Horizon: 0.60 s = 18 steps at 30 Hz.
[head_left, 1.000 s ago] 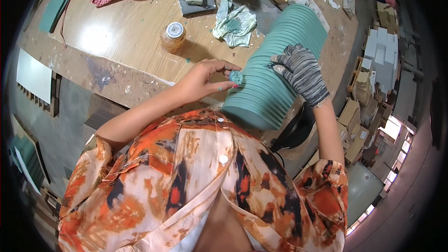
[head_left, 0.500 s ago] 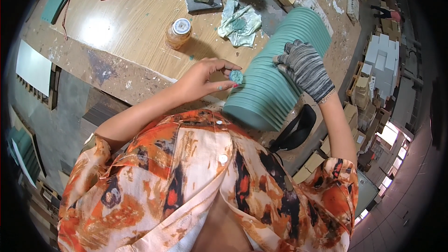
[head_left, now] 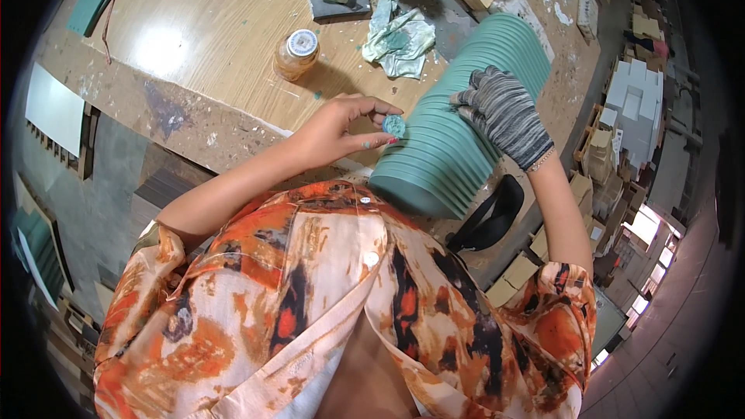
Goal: The person wipes a green ridged foam object with a cloth and a bottle of liquid, then picks up a small circular item and uses a tool to clean it.
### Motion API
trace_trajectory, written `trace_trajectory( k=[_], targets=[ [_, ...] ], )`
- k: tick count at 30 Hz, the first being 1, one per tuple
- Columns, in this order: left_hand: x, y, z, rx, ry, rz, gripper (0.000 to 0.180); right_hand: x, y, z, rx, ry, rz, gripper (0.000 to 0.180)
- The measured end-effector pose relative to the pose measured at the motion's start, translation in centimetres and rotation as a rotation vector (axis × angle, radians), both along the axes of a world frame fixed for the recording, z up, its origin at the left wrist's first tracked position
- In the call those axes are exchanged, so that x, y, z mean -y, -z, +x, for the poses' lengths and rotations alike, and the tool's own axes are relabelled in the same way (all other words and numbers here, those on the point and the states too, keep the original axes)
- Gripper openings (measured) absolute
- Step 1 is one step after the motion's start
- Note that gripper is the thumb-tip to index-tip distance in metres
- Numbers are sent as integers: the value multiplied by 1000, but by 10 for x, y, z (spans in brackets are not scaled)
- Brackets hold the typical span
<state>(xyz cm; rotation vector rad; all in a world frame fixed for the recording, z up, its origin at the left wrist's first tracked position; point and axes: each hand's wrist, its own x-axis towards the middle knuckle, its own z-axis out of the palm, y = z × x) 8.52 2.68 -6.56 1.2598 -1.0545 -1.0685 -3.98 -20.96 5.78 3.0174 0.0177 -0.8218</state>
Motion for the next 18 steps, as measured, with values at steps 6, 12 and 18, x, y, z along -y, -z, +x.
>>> trace_trajectory(
  k=[6,12,18],
  targets=[
    [0,4,0,-15,-29,-29,42,3,-1,-4,65,-27,-2,21],
    [-1,-2,1,-4,-2,3,41,3,8,2,13,7,42,21],
    [-3,3,1,-13,-27,7,41,4,9,6,-11,2,36,23]
  ],
)
